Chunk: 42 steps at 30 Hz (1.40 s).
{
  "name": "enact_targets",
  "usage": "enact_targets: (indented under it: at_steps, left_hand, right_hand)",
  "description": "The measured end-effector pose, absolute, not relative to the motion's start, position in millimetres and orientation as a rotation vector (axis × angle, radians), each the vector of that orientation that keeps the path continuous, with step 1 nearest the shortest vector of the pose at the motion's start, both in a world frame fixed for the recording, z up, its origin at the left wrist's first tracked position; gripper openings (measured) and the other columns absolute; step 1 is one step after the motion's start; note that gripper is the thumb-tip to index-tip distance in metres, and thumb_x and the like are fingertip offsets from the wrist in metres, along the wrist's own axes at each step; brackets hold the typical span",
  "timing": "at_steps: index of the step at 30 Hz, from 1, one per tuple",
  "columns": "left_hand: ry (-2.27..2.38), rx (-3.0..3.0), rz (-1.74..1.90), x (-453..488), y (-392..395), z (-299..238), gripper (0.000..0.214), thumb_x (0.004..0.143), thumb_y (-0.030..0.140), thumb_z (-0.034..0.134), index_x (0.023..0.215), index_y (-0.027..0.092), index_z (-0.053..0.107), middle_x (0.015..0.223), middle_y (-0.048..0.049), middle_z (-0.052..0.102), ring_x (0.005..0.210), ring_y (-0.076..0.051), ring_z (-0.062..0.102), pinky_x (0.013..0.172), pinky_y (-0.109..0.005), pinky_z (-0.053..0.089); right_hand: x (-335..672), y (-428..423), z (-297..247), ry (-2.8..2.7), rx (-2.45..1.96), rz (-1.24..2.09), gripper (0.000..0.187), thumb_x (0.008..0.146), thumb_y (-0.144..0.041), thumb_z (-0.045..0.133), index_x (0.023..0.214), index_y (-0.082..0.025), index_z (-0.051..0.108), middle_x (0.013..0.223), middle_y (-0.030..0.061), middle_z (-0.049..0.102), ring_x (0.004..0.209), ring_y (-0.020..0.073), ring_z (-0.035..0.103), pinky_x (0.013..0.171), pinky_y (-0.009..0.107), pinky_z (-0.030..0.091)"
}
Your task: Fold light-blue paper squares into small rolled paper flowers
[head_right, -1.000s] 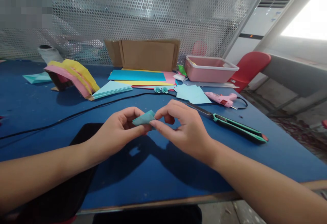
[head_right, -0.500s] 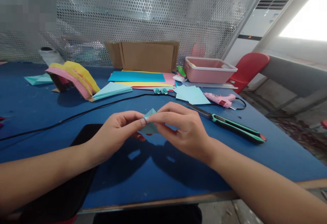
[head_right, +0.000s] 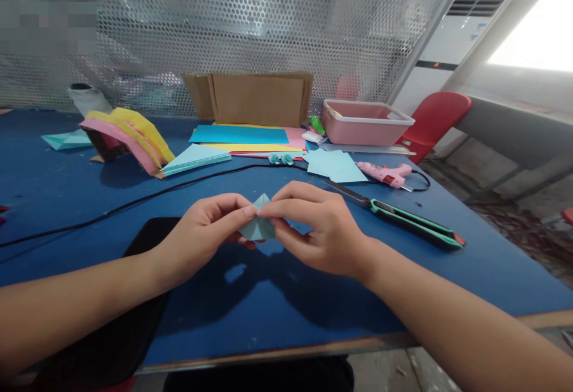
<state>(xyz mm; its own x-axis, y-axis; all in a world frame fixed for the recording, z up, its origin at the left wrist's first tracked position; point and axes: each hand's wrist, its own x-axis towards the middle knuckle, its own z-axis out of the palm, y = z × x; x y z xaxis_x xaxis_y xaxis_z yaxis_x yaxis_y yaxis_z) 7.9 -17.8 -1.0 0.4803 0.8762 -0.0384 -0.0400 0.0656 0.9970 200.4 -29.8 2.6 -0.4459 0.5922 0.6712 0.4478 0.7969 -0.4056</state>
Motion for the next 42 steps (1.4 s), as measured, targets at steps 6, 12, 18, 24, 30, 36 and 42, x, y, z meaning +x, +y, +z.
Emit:
enact_targets:
  at_steps: [6, 12, 18, 24, 30, 36, 42]
  left_hand:
    - [0.888, 1.535, 0.838, 7, -20, -2, 0.025, 0.086, 0.039, 0.06, 0.074, 0.017, 0.062, 0.069, 0.002, 0.06, 0.063, -0.011, 0.058, 0.059, -0.021, 0.052]
    - [0.933, 1.745, 0.846, 4, -24, -5, 0.021, 0.09, 0.036, 0.054, 0.078, 0.019, 0.06, 0.07, 0.0022, 0.06, 0.063, -0.012, 0.056, 0.059, -0.02, 0.047]
    - [0.931, 1.957, 0.788, 3, -24, -5, 0.02, 0.09, 0.028, 0.052, 0.073, 0.019, 0.056, 0.063, 0.0066, 0.05, 0.055, -0.007, 0.043, 0.051, -0.017, 0.037]
    - [0.928, 1.931, 0.863, 4, -21, -6, 0.018, 0.092, 0.031, 0.05, 0.079, 0.02, 0.056, 0.068, 0.006, 0.051, 0.06, -0.009, 0.049, 0.054, -0.018, 0.04]
    - [0.987, 1.763, 0.937, 3, -13, -9, 0.023, 0.092, 0.038, 0.049, 0.08, 0.02, 0.054, 0.069, 0.0047, 0.055, 0.062, -0.011, 0.055, 0.06, -0.022, 0.048]
    - [0.928, 1.793, 0.822, 4, -16, -10, 0.021, 0.091, 0.036, 0.052, 0.078, 0.02, 0.057, 0.067, 0.0057, 0.053, 0.061, -0.01, 0.051, 0.056, -0.019, 0.044]
    - [0.935, 1.908, 0.797, 4, -19, -7, 0.02, 0.09, 0.029, 0.052, 0.073, 0.018, 0.057, 0.061, 0.0077, 0.045, 0.055, -0.007, 0.039, 0.051, -0.018, 0.033]
  right_hand:
    - [201, -30, 6, -1.986, -0.901, 0.494, 0.01, 0.086, -0.019, 0.058, 0.08, -0.021, 0.066, 0.075, 0.0034, 0.065, 0.069, 0.0163, 0.06, 0.065, 0.031, 0.05]
    - [200, -26, 3, -1.989, -0.977, 0.58, 0.008, 0.08, -0.019, 0.065, 0.073, -0.019, 0.065, 0.079, 0.0026, 0.058, 0.072, 0.0149, 0.058, 0.066, 0.028, 0.048]
    - [197, -27, -2, -2.034, -0.987, 0.635, 0.012, 0.078, -0.012, 0.064, 0.068, -0.017, 0.062, 0.079, 0.0017, 0.057, 0.072, 0.0126, 0.056, 0.067, 0.025, 0.046]
    - [198, -24, -2, -1.932, -0.988, 0.752, 0.008, 0.081, -0.018, 0.063, 0.073, -0.017, 0.065, 0.081, 0.0021, 0.057, 0.073, 0.0128, 0.055, 0.068, 0.026, 0.047]
    - [207, -15, 0, -1.76, -1.105, 0.845, 0.011, 0.079, -0.024, 0.067, 0.07, -0.019, 0.065, 0.081, 0.0022, 0.057, 0.072, 0.0142, 0.055, 0.065, 0.027, 0.047]
    - [204, -17, -1, -1.659, -1.065, 0.995, 0.013, 0.079, -0.029, 0.068, 0.077, -0.02, 0.059, 0.078, 0.0002, 0.056, 0.071, 0.0135, 0.054, 0.064, 0.025, 0.047]
    - [201, -23, -5, -1.818, -1.03, 1.156, 0.023, 0.082, -0.025, 0.068, 0.102, -0.019, 0.059, 0.077, -0.0006, 0.057, 0.061, 0.0096, 0.051, 0.056, 0.022, 0.044]
